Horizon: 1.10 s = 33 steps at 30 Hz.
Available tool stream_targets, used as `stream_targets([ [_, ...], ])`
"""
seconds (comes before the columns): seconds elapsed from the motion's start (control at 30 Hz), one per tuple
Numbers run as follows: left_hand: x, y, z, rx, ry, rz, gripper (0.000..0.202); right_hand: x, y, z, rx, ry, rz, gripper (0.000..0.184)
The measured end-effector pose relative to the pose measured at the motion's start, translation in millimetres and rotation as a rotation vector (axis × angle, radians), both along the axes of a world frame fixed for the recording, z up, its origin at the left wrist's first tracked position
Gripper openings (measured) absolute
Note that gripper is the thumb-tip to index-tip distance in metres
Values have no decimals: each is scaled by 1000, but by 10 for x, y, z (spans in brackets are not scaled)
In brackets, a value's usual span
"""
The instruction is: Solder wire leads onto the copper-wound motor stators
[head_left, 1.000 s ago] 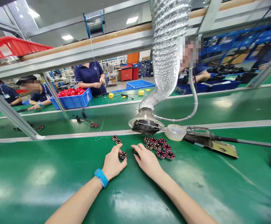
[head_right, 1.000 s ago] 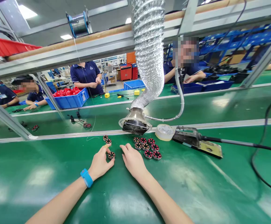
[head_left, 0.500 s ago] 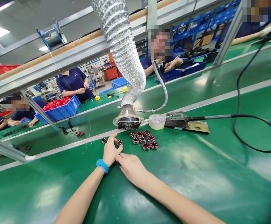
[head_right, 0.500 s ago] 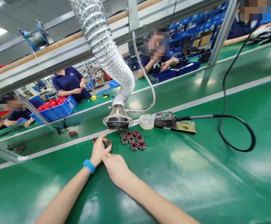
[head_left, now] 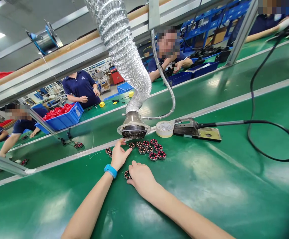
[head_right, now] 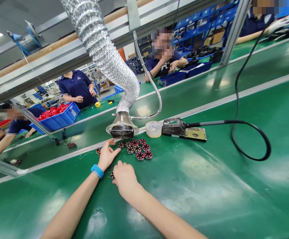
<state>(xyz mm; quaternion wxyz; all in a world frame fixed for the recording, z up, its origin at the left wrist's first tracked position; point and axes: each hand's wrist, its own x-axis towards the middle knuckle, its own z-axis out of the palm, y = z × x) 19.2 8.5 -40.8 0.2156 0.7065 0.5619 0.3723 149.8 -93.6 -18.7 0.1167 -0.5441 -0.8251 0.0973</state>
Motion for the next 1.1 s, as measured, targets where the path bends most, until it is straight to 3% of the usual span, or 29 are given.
stream_targets([
  [0.17,-369,-485,54,-171,-156,12,41,18,23,-72,23,67,63,25],
  [0.27,-541,-756,31,-308,-209,-6,47,22,76,-202,48,172,70,24],
  [0.37,-582,-892,33,-331,-182,-5,43,8,139,-368,91,302,107,21],
  [0.53,-512,-897,17,-256,-139,55,23,-34,197,-543,120,442,149,25],
  [0.77,-534,-888,-50,-260,-153,67,18,-39,195,-516,101,458,189,21],
  [0.87,-529,-873,-13,-291,-256,19,19,-16,199,-494,95,441,209,16],
  [1.0,-567,-826,60,-371,-544,27,28,9,198,-494,104,431,213,19],
  [1.1,-642,-803,74,-376,-548,66,36,18,193,-506,106,442,216,22],
])
